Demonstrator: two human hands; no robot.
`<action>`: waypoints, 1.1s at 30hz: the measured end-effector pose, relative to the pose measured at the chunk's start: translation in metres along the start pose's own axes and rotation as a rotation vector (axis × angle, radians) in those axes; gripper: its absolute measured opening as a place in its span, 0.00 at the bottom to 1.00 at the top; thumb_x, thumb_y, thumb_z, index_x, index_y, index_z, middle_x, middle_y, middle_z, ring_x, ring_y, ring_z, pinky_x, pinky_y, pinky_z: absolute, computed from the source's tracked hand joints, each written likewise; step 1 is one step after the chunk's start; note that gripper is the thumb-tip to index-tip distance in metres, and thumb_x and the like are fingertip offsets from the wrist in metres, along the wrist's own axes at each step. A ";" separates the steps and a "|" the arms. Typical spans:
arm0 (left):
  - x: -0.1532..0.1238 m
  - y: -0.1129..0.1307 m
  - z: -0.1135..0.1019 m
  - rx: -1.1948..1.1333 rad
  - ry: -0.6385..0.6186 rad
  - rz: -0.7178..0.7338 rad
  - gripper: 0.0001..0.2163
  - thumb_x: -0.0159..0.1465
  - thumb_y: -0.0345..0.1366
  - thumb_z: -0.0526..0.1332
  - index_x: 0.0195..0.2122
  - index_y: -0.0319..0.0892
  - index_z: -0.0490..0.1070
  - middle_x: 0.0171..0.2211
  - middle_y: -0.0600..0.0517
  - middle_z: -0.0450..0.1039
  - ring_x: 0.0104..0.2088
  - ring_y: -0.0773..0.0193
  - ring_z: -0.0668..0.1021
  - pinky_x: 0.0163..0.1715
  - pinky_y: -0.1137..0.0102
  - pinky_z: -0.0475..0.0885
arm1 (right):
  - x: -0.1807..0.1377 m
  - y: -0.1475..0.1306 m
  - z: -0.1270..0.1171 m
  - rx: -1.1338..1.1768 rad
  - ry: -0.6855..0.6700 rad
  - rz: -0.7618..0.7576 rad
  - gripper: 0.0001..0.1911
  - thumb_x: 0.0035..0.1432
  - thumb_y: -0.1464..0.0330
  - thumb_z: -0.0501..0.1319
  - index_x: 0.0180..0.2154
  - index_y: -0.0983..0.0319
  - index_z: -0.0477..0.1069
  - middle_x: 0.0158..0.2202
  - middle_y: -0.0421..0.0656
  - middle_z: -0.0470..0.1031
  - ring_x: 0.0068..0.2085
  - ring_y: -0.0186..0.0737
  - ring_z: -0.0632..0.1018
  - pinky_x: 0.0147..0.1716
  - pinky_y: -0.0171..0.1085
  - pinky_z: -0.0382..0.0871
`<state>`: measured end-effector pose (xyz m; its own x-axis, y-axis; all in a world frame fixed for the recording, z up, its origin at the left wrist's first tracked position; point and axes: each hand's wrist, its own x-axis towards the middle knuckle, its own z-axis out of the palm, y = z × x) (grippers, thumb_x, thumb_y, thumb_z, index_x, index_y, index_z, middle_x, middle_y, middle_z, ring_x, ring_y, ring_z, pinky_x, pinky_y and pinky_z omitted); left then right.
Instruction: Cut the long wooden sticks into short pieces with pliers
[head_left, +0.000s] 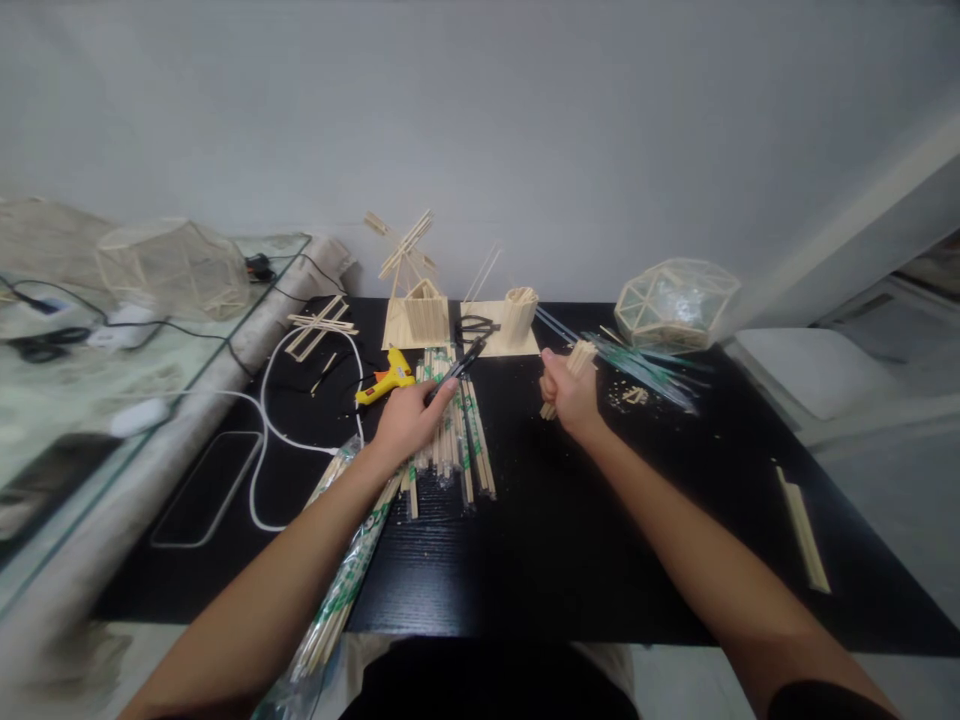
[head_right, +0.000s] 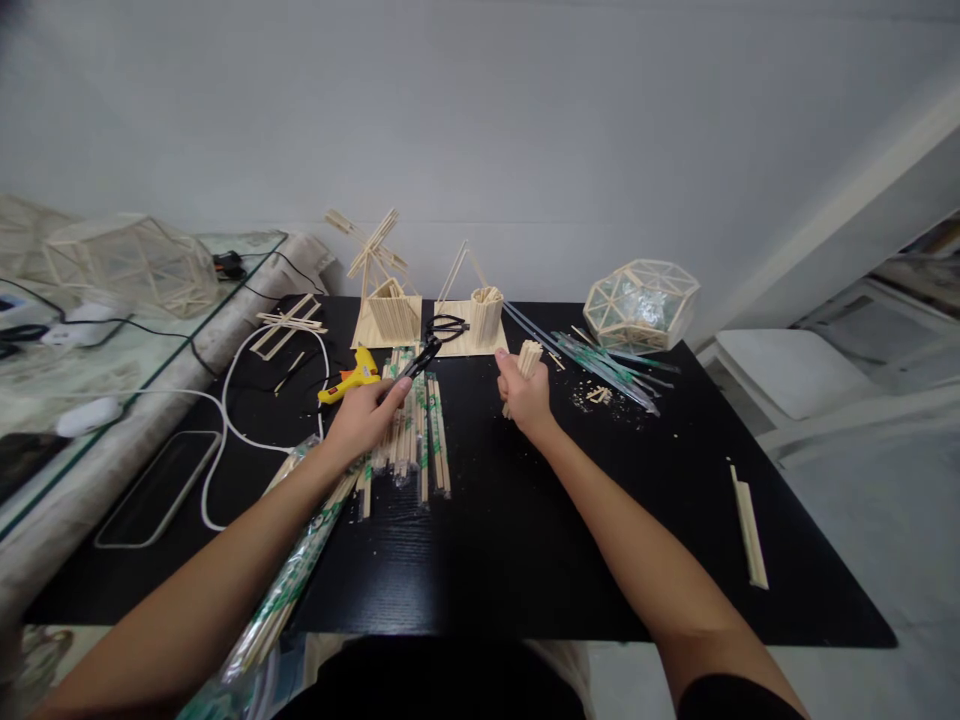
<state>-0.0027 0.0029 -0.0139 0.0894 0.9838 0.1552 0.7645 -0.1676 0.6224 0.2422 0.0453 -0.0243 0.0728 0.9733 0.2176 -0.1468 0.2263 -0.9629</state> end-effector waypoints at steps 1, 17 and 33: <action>0.000 0.001 0.000 0.023 0.003 0.000 0.28 0.70 0.59 0.47 0.24 0.43 0.66 0.23 0.51 0.70 0.28 0.59 0.74 0.31 0.68 0.60 | -0.002 0.000 0.002 0.002 -0.008 -0.001 0.33 0.57 0.48 0.66 0.16 0.57 0.50 0.13 0.30 0.48 0.14 0.25 0.53 0.13 0.31 0.46; 0.000 0.078 -0.045 0.463 0.024 0.220 0.25 0.66 0.63 0.53 0.35 0.43 0.68 0.30 0.47 0.71 0.31 0.55 0.75 0.32 0.66 0.64 | -0.014 0.008 0.013 -0.026 -0.048 0.017 0.31 0.56 0.48 0.65 0.15 0.58 0.54 0.13 0.32 0.53 0.17 0.27 0.56 0.16 0.31 0.50; 0.023 0.113 -0.043 0.597 -0.101 0.322 0.29 0.65 0.66 0.52 0.41 0.40 0.70 0.26 0.45 0.70 0.32 0.46 0.80 0.33 0.63 0.67 | -0.007 0.010 0.012 -0.099 -0.069 0.013 0.23 0.53 0.57 0.66 0.18 0.57 0.57 0.14 0.34 0.58 0.16 0.29 0.60 0.15 0.32 0.53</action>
<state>0.0579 0.0039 0.0931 0.4081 0.8968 0.1711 0.9083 -0.4178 0.0233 0.2283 0.0407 -0.0334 0.0026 0.9773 0.2118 -0.0491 0.2117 -0.9761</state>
